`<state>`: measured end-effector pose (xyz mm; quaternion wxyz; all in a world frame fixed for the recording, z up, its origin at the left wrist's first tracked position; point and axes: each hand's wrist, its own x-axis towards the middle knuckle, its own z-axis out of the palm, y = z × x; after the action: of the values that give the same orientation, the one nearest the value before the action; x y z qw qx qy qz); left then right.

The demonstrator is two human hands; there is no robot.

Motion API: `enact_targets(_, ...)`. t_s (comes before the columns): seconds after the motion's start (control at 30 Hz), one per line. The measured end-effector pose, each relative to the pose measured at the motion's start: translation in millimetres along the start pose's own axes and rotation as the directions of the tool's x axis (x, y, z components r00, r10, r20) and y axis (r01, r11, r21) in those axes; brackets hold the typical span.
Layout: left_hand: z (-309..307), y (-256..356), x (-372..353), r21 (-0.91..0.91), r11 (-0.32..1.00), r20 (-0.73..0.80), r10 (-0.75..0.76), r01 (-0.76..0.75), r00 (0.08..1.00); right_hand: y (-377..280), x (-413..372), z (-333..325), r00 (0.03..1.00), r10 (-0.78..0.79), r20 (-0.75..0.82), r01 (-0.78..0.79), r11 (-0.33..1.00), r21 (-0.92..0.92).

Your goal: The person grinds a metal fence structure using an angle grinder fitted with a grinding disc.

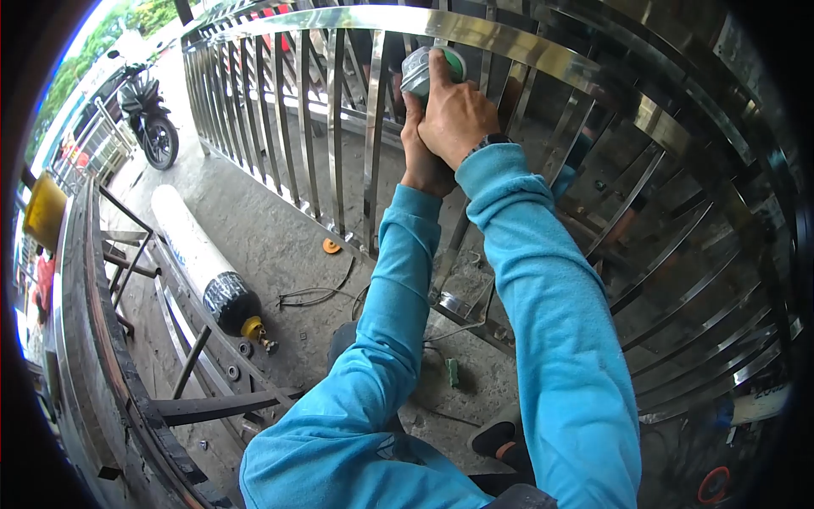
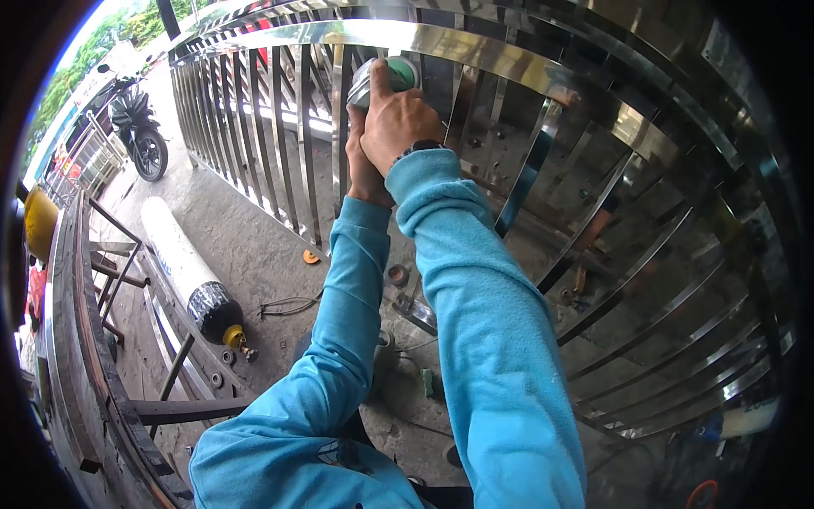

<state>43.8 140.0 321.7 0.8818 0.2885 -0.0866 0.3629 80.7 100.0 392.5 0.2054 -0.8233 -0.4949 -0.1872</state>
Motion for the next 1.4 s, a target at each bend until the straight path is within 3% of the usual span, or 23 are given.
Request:
enact_targets(0.2, 10.1, -0.7, -13.9, 0.08, 0.994, -0.098, 0.088, -0.08, 0.991, -3.0, -4.3, 2.6, 0.997, 0.0, 0.076, -0.002, 1.0, 0.021)
enact_targets(0.27, 3.3, 0.3, -3.7, -0.017, 0.998, -0.063, 0.058, -0.059, 0.996, -2.4, -1.7, -1.7, 0.998, 0.001, 0.061, -0.002, 1.0, 0.02)
enact_targets(0.37, 0.6, 7.4, 2.9, 0.116, 0.993, 0.001, 0.039, -0.039, 0.999, -5.7, 5.7, -5.9, 0.997, 0.026, 0.066, -0.028, 0.999, 0.028)
enact_targets(0.5, -1.2, 3.8, -9.5, 0.057, 0.996, -0.059, 0.066, -0.062, 0.996, -10.9, 0.6, 1.1, 0.993, -0.006, 0.114, 0.004, 1.0, 0.017)
enact_targets(0.73, -5.1, 13.2, 2.8, 0.06, 0.998, 0.025, 0.023, -0.024, 0.999, -14.5, 5.2, -4.7, 0.997, 0.041, 0.069, -0.045, 0.998, 0.054)
enact_targets(0.8, -3.5, 12.4, 0.5, 0.102, 0.994, -0.012, 0.031, -0.029, 0.999, -12.7, 5.0, 0.0, 0.997, 0.048, 0.066, -0.051, 0.997, 0.057)
enact_targets(0.87, -3.1, 8.2, -4.6, 0.003, 1.0, -0.017, 0.016, -0.016, 1.0, -9.1, 5.3, 6.0, 0.993, 0.03, 0.11, -0.029, 1.0, -0.011)
enact_targets(0.93, 3.9, 8.1, -6.7, 0.071, 0.995, -0.066, 0.07, -0.065, 0.995, -10.3, 2.6, 1.6, 0.994, 0.031, 0.105, -0.028, 0.999, -0.023)
enact_targets(1.07, 0.2, 9.0, 0.0, 0.053, 0.998, -0.019, -0.043, 0.044, 0.999, -6.3, 2.4, -5.8, 0.992, 0.081, 0.1, -0.085, 0.996, 0.031)
enact_targets(1.13, -0.6, 11.4, -1.4, -0.155, 0.984, 0.166, -0.065, 0.092, 0.984, -4.1, 3.6, -3.0, 0.999, 0.023, 0.022, -0.024, 0.998, 0.063)
enact_targets(1.17, 0.7, 10.0, -2.2, -0.151, 0.984, 0.17, -0.068, 0.094, 0.983, -3.9, 3.9, -1.6, 1.0, 0.025, 0.017, -0.026, 0.997, 0.066)
enact_targets(1.23, 5.1, 6.4, -7.2, -0.178, 0.984, 0.067, -0.018, 0.03, 0.998, -6.0, 3.1, -0.9, 0.991, 0.034, 0.129, -0.035, 0.999, 0.005)
enact_targets(1.4, 0.4, 5.9, -1.6, 0.033, 0.999, -0.013, -0.025, 0.025, 1.0, -2.1, 1.9, 0.1, 0.997, 0.036, 0.075, -0.04, 0.998, 0.049)
